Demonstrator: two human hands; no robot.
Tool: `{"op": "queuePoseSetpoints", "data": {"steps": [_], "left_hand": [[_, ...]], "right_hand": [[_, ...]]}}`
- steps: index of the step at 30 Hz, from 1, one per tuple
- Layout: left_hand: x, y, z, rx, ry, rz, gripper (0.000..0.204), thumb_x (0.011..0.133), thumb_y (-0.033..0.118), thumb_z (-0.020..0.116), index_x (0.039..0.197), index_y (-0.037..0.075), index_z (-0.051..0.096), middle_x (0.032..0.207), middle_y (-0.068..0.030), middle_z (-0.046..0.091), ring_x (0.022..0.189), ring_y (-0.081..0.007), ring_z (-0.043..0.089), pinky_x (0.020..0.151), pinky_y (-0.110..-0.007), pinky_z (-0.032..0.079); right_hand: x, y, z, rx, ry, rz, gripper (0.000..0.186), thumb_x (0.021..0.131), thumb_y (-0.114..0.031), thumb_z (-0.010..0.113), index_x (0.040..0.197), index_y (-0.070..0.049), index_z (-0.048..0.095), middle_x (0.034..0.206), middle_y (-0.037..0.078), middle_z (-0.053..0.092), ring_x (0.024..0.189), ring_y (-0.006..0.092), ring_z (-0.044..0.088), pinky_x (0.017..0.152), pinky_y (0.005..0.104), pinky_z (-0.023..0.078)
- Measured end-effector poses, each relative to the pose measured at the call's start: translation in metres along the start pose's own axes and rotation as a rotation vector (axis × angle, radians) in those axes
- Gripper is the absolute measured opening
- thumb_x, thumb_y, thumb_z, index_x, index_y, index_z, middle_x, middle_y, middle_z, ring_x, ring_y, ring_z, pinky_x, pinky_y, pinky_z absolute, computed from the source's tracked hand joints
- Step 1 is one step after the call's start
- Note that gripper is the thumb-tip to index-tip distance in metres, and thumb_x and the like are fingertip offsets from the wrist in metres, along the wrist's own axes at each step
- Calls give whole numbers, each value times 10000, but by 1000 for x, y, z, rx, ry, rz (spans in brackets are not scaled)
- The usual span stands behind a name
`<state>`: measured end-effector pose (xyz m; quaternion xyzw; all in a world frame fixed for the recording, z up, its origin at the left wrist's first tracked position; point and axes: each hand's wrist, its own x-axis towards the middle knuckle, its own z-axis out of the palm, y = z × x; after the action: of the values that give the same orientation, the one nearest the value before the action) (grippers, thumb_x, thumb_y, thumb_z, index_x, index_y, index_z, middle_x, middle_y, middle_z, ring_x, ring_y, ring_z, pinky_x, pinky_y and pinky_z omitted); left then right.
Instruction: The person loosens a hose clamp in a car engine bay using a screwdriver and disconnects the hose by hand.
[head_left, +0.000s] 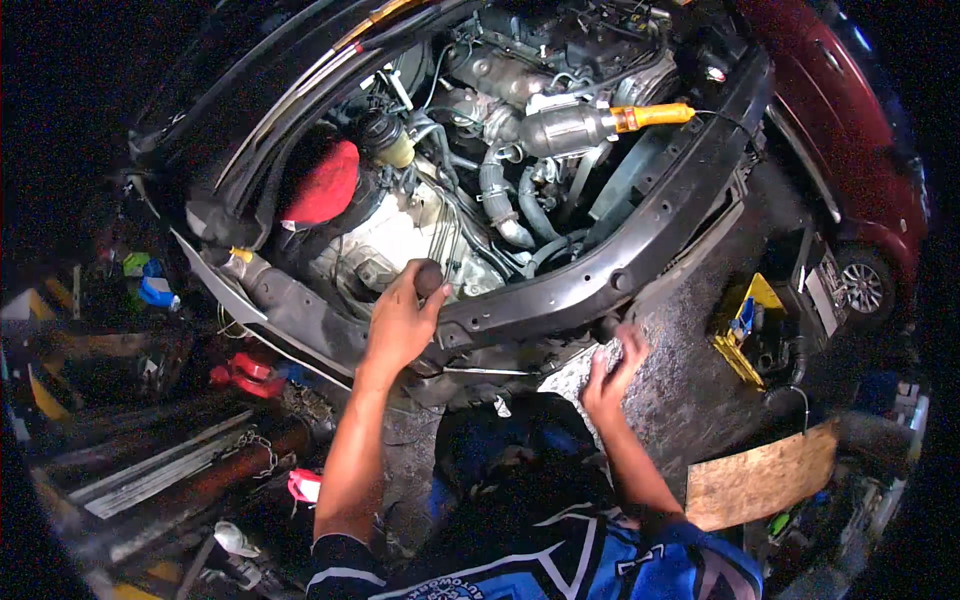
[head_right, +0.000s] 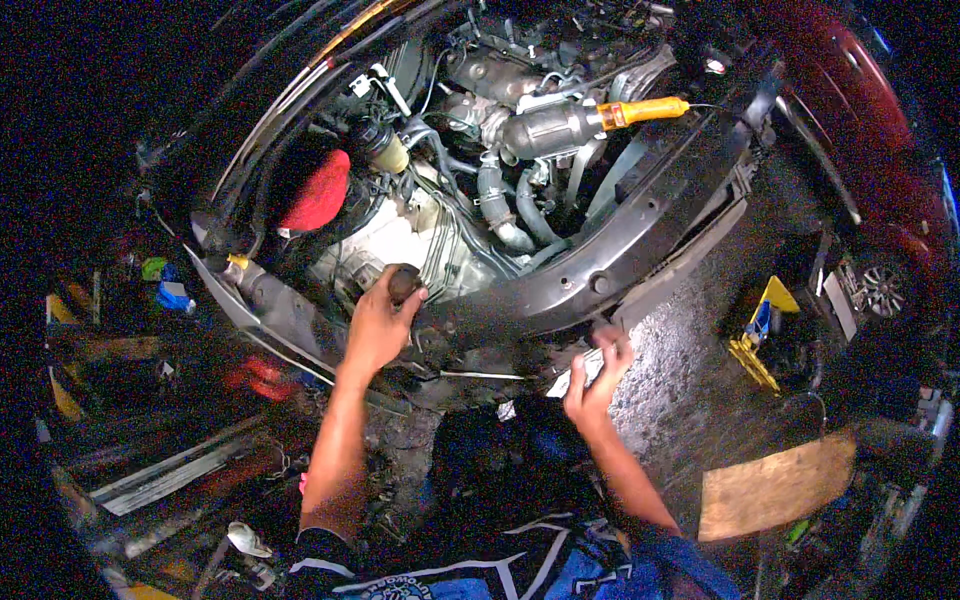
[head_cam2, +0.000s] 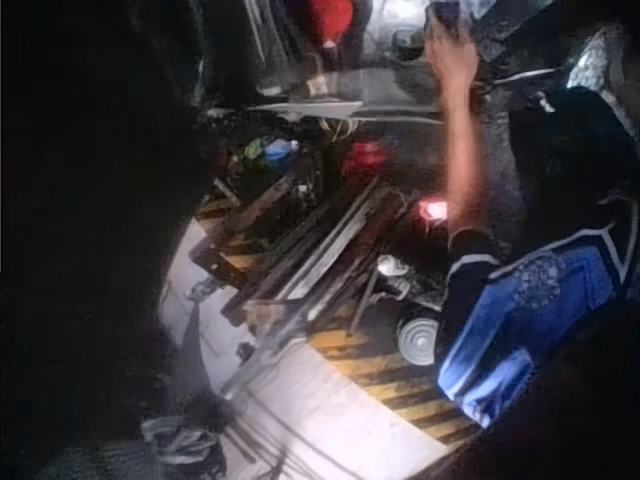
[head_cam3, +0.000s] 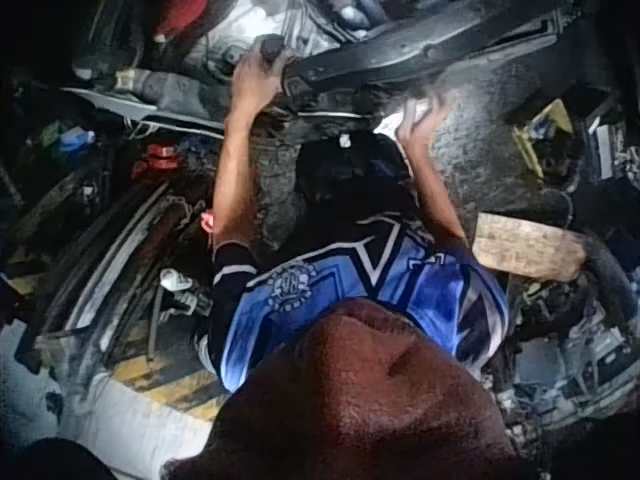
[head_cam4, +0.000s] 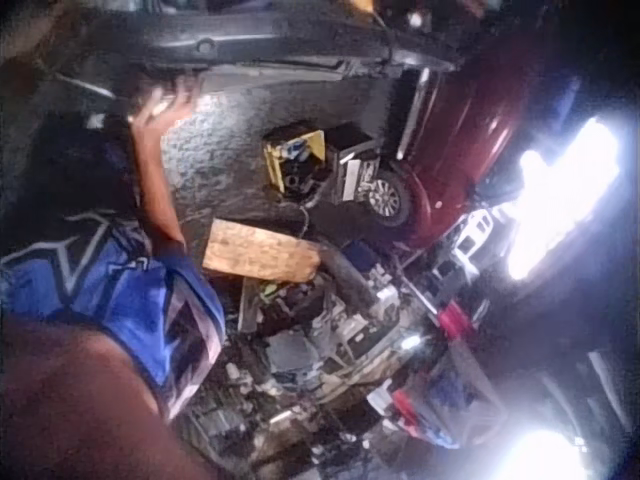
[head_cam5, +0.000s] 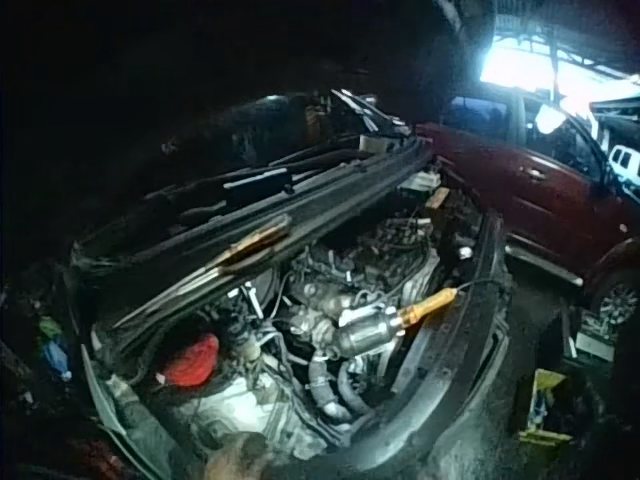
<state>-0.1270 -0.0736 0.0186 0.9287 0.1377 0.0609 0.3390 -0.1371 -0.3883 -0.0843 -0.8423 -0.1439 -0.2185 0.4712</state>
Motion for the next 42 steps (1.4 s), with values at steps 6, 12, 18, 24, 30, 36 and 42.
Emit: {"op": "queuePoseSetpoints", "data": {"steps": [6, 12, 18, 24, 30, 36, 42], "left_hand": [[72, -25, -10, 282, -506, 205, 441, 902, 216, 681, 1259, -1, 542, 1072, -244, 679, 1032, -438, 633, 878, -499, 495], [144, -47, 75, 596, -971, 249, 374, 936, 353, 614, 1072, 13, 693, 958, -168, 731, 935, -392, 693, 878, -505, 517], [160, -105, 151, 838, -1041, 493, 283, 897, 280, 606, 997, 61, 755, 989, -166, 739, 946, -329, 717, 842, -439, 560], [153, -125, 185, 626, -1098, 717, 186, 852, 187, 628, 948, 39, 688, 971, -165, 725, 920, -322, 709, 814, -457, 561], [173, -114, 192, 394, -933, 818, 411, 754, 97, 673, 1148, 10, 594, 1122, -195, 567, 1108, -382, 549, 934, -470, 482], [228, -140, 230, 446, -396, 804, 597, 801, 307, 744, 1308, 50, 562, 1339, -241, 505, 1221, -418, 489, 1005, -512, 435], [244, -172, 264, 537, -360, 672, 753, 753, 525, 768, 1412, 220, 570, 1602, -202, 268, 1502, -423, 146, 1172, -609, 225]], "right_hand": [[-77, 2, 38, 158, -666, 472, 249, 956, -96, 604, 1189, -8, 600, 1124, 228, 654, 1037, 405, 649, 899, 463, 510], [-66, 18, 123, -35, -849, 311, 370, 912, -154, 670, 1251, -33, 585, 1356, 226, 554, 1238, 415, 541, 1033, 460, 440], [6, 6, 200, -40, -524, 158, 733, 898, -172, 686, 1505, -17, 305, 1471, 260, 431, 1326, 443, 428, 1130, 477, 338], [1, 46, 236, -64, -710, 448, 620, 926, -168, 634, 1456, 9, 367, 1259, 243, 563, 1097, 402, 571, 945, 437, 461], [-4, 59, 232, -16, -476, 724, 302, 1009, -308, 571, 1202, -78, 593, 905, 259, 662, 821, 439, 657, 681, 481, 508], [-12, 37, 225, 20, -343, 716, 366, 1011, -345, 555, 1223, -53, 616, 911, 221, 682, 865, 400, 674, 755, 466, 508], [-21, 15, 219, 230, -142, 896, 412, 999, -334, 565, 1274, -29, 604, 1088, 245, 681, 1051, 399, 663, 909, 444, 494]]}}
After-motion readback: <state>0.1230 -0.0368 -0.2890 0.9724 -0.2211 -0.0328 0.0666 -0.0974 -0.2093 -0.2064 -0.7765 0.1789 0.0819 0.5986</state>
